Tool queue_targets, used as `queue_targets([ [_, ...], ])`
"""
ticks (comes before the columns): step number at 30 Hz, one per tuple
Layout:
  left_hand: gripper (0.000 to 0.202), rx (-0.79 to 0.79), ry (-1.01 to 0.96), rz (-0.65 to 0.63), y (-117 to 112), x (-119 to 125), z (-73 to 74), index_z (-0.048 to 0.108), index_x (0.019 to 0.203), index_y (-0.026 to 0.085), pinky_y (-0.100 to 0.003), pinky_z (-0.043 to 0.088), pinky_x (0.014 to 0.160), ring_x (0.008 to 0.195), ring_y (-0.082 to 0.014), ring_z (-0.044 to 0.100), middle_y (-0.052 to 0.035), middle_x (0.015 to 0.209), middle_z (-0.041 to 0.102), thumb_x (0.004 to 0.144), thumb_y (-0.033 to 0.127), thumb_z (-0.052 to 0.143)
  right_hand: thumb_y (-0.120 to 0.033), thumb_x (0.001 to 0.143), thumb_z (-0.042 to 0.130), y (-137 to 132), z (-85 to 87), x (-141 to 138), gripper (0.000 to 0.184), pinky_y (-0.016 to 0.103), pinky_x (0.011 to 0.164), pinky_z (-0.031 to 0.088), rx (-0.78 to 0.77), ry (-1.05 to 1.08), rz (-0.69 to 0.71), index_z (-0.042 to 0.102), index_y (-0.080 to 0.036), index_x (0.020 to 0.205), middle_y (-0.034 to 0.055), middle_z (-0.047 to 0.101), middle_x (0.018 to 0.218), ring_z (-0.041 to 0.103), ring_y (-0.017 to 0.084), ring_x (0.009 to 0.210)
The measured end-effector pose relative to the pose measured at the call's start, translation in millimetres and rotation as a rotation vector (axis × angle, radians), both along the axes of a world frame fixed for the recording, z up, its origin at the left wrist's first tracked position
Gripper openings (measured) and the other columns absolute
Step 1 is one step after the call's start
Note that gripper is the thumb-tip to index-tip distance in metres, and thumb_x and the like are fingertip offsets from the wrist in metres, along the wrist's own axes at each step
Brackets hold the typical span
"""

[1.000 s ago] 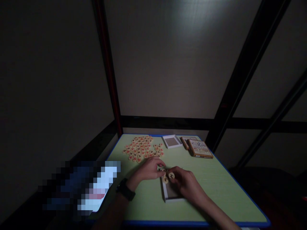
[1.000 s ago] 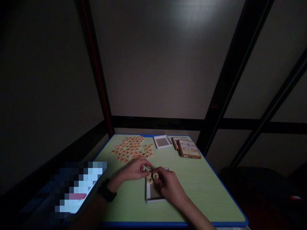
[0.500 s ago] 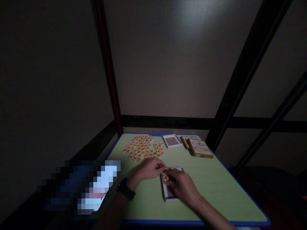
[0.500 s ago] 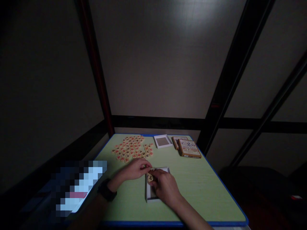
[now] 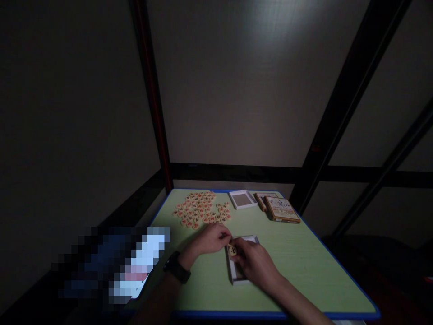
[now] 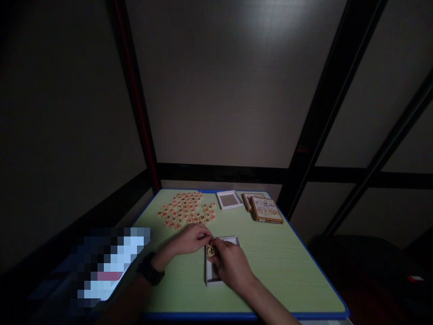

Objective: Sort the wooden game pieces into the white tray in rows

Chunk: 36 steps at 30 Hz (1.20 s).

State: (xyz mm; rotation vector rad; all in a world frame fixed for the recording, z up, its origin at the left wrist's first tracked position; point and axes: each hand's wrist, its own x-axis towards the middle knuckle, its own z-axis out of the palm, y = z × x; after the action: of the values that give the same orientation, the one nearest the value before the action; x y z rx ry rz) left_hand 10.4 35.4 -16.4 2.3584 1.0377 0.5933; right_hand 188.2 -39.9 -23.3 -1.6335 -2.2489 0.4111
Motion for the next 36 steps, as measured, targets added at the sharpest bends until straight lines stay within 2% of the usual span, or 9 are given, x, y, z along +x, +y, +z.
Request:
queue_targets([
  [6,0.023,0.003,-0.013,0.046,0,0,2.7,0.075,0.075,0.019,-0.023,0.043,0.069,0.072,-0.0150,0.061,-0.0016,0.075,0.073,0.081,0.016,0.053,-0.019,0.083,0.062,-3,4.7,0,0.037,0.027,0.075,0.043,-0.001,0.028,-0.006,0.062,-0.023,0.119,0.0044,0.077,0.099,0.071,0.024,0.094],
  [11,0.017,0.068,-0.068,0.280,10,-6,5.3,0.069,0.075,0.019,-0.023,0.040,0.067,0.070,-0.0144,0.058,0.0000,0.074,0.069,0.083,0.017,0.053,-0.021,0.083,0.061,3,22.2,12,0.040,0.027,0.068,0.042,0.040,0.090,-0.036,0.056,-0.022,0.123,0.0028,0.076,0.087,0.071,0.022,0.081],
  [14,0.018,0.108,-0.105,0.402,15,-12,7.4,0.061,0.071,0.019,-0.024,0.040,0.069,0.073,-0.0151,0.058,0.0006,0.072,0.064,0.082,0.013,0.050,-0.023,0.087,0.056,21,38.3,22,0.039,0.029,0.069,0.045,0.124,0.204,-0.034,0.054,-0.021,0.126,0.0024,0.074,0.082,0.069,0.022,0.076],
  [16,0.022,0.121,-0.112,0.435,15,-15,9.1,0.056,0.069,0.020,-0.024,0.039,0.070,0.073,-0.0155,0.058,0.0005,0.071,0.062,0.083,0.009,0.044,-0.024,0.087,0.055,37,46.4,26,0.035,0.031,0.071,0.047,0.169,0.270,-0.031,0.056,-0.020,0.122,0.0026,0.073,0.080,0.069,0.022,0.075],
  [19,0.025,0.162,-0.069,0.400,10,-15,9.9,0.049,0.066,0.021,-0.025,0.038,0.070,0.073,-0.0158,0.055,0.0002,0.070,0.058,0.079,0.003,0.039,-0.018,0.084,0.054,64,50.0,25,0.034,0.029,0.071,0.048,0.172,0.330,0.013,0.057,-0.020,0.117,0.0027,0.073,0.082,0.068,0.019,0.075],
  [23,0.024,0.208,0.015,0.280,2,-9,4.7,0.046,0.065,0.021,-0.026,0.034,0.067,0.073,-0.0156,0.053,-0.0002,0.072,0.057,0.069,-0.002,0.039,-0.001,0.070,0.050,93,43.2,16,0.046,0.024,0.067,0.045,0.132,0.323,0.111,0.061,-0.017,0.112,0.0018,0.072,0.083,0.065,0.015,0.073],
  [27,0.025,0.188,0.051,0.204,-3,-4,0.0,0.048,0.067,0.021,-0.027,0.030,0.063,0.071,-0.0154,0.052,0.0002,0.073,0.058,0.062,-0.003,0.042,0.000,0.063,0.049,120,36.3,8,0.039,0.022,0.064,0.042,0.109,0.296,0.166,0.066,-0.016,0.095,-0.0002,0.070,0.074,0.061,0.014,0.067],
  [31,0.024,0.120,0.103,0.226,-10,-4,5.6,0.050,0.067,0.021,-0.028,0.025,0.058,0.064,-0.0157,0.050,0.0013,0.067,0.058,0.060,-0.002,0.047,0.001,0.058,0.049,142,35.9,2,0.036,0.021,0.060,0.038,0.098,0.246,0.177,0.069,-0.016,0.083,-0.0024,0.066,0.066,0.057,0.013,0.063],
  [36,0.022,0.073,0.201,0.261,-14,-3,16.7,0.053,0.068,0.022,-0.029,0.025,0.057,0.065,-0.0172,0.053,0.0007,0.066,0.060,0.062,0.000,0.053,0.000,0.057,0.053,154,38.6,-6,0.029,0.021,0.056,0.034,0.062,0.148,0.112,0.068,-0.016,0.076,-0.0029,0.065,0.063,0.055,0.012,0.059],
])
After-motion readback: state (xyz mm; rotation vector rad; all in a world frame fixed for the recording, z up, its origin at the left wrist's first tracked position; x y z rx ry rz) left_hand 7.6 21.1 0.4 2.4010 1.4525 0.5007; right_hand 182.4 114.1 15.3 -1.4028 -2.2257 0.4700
